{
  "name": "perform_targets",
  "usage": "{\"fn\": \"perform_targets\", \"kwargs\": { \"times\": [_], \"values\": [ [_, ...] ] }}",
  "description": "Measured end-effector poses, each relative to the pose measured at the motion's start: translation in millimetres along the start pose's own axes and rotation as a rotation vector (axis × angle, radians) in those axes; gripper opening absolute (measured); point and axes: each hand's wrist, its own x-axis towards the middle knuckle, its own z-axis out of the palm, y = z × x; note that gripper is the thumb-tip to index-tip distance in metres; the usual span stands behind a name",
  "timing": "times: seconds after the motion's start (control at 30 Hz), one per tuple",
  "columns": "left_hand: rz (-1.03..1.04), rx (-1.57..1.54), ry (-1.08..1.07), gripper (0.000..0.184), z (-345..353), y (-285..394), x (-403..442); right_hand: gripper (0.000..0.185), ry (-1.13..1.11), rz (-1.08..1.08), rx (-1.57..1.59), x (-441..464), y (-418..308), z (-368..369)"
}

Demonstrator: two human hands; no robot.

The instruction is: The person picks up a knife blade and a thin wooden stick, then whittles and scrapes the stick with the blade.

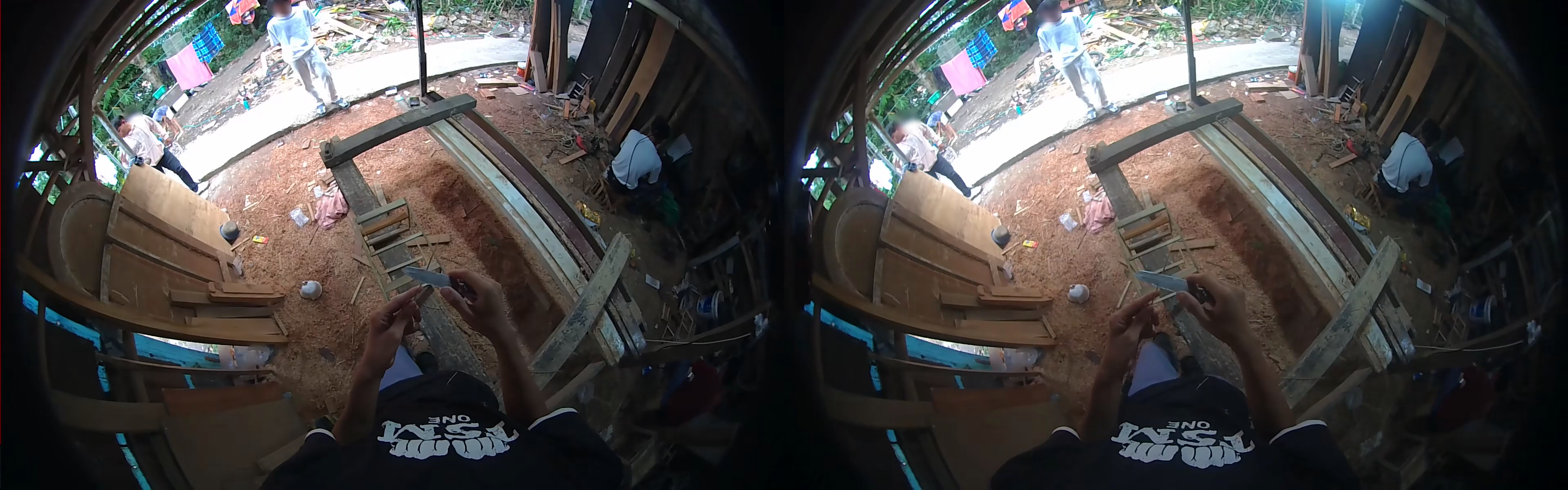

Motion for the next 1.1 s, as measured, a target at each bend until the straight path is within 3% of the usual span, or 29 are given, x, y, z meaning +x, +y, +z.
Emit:
{"fn": "perform_targets", "kwargs": {
  "times": [0.2,0.53,0.83,0.93,1.1],
  "values": [
    [-0.010,-0.005,-0.020,0.033,-2,4,-1,0.034,-0.101,-0.032,0.029,-3,-13,6],
    [-0.080,-0.181,-0.070,0.037,-6,0,-8,0.039,-0.104,-0.329,0.064,1,-12,11],
    [-0.166,-0.155,-0.114,0.036,-9,6,-11,0.035,-0.055,-0.347,0.009,3,-2,3],
    [-0.171,-0.179,-0.139,0.035,-7,13,-15,0.033,0.111,-0.215,-0.089,14,17,-13],
    [-0.198,-0.229,-0.103,0.041,0,7,-15,0.032,-0.053,-0.448,-0.006,9,-1,0]
  ]
}}
